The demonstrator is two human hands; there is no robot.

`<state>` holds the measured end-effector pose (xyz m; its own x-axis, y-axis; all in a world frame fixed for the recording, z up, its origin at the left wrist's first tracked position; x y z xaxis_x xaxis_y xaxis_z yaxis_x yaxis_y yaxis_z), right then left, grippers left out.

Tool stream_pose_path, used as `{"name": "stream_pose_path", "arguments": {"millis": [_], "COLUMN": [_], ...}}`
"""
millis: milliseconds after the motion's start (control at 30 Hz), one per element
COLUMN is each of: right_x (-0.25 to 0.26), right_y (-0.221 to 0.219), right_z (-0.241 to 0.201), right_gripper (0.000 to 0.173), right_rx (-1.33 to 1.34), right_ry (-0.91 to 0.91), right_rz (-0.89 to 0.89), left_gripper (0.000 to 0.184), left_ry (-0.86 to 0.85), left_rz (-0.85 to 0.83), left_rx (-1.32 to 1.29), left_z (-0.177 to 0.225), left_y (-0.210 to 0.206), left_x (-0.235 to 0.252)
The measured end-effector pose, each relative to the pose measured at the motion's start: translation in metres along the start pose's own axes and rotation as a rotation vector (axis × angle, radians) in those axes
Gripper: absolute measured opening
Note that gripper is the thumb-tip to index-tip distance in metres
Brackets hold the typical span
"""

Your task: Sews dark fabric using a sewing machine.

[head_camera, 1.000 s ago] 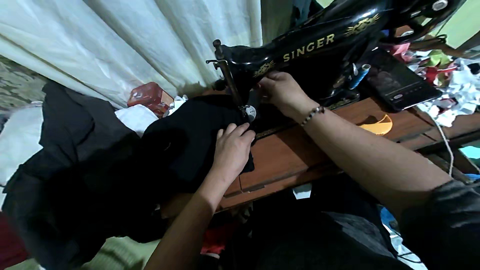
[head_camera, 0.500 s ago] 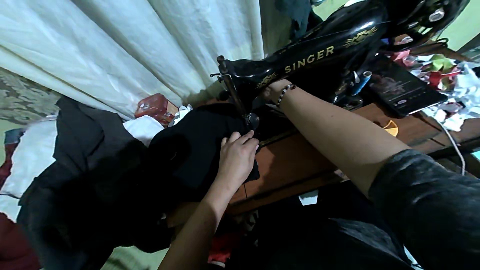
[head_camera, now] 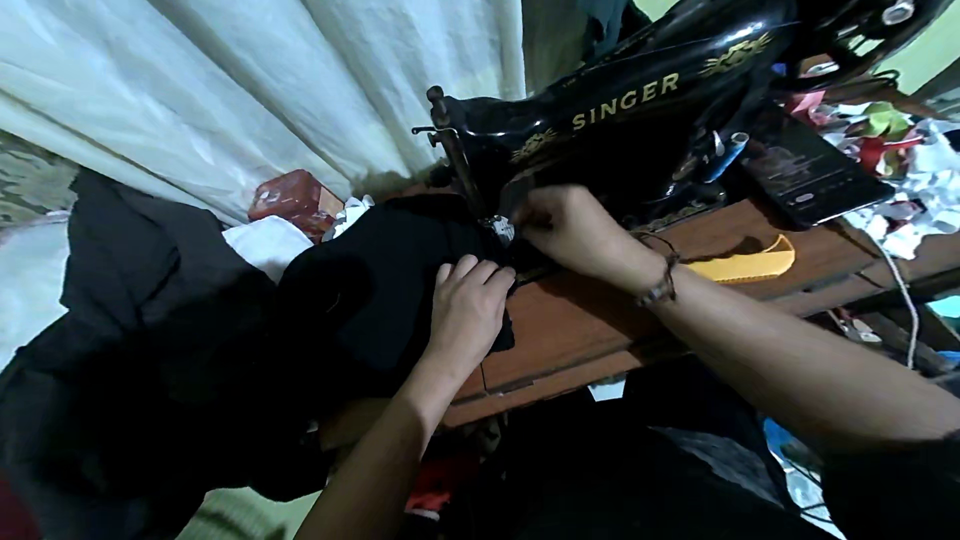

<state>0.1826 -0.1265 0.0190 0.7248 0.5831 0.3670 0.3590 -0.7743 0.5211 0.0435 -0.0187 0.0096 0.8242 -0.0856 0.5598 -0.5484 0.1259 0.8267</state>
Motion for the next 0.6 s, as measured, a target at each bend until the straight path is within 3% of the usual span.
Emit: {"name": "stream_pose_path", "arguments": {"millis": [67,133,267,433,600], "right_x": [-0.032,-0.050,-0.058,-0.073,-0.080], "right_y": [-0.008,-0.018,-0.027,-0.033,-0.036], "right_z": [-0.008,-0.010,-0.009,-0.015,-0.013], "right_gripper": [0.024,0.029,0.027,0.027,0.029], "right_rx": [-0.024,-0.044,-0.121,-0.262,-0.289], "right_ry": [0.226,0.320,0.334,0.385,0.377], "right_rz": [0.004,0.009,-0.001,-0.005,0.014], "left_gripper": [0.018,0.016,0.018,0.022,0.030], "left_ry": [-0.016,-0.027,-0.024,0.124,-0.027], "left_rz": [0.007,-0.006,-0.059,-0.086,-0.248], "left_rx": [0.003,-0.002,-0.080,-0.252,-0.091], "left_z": [0.001,0.001,-0.004,-0.036,-0.047], "left_y": [0.001,0.001,0.004,0.014,0.002], "left_x": [0.000,0.000,0.001,0.022,0.029]}}
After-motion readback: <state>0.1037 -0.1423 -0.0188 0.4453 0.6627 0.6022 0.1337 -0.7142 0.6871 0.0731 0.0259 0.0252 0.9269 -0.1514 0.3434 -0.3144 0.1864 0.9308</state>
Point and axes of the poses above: each hand's wrist, its own x-axis towards the middle knuckle, its own y-axis out of the back of the hand, z = x × y, the point moved 5 cm from there along x, towards the middle knuckle, and after that the axes turned 11 degrees about z, right-handed, at the moved point
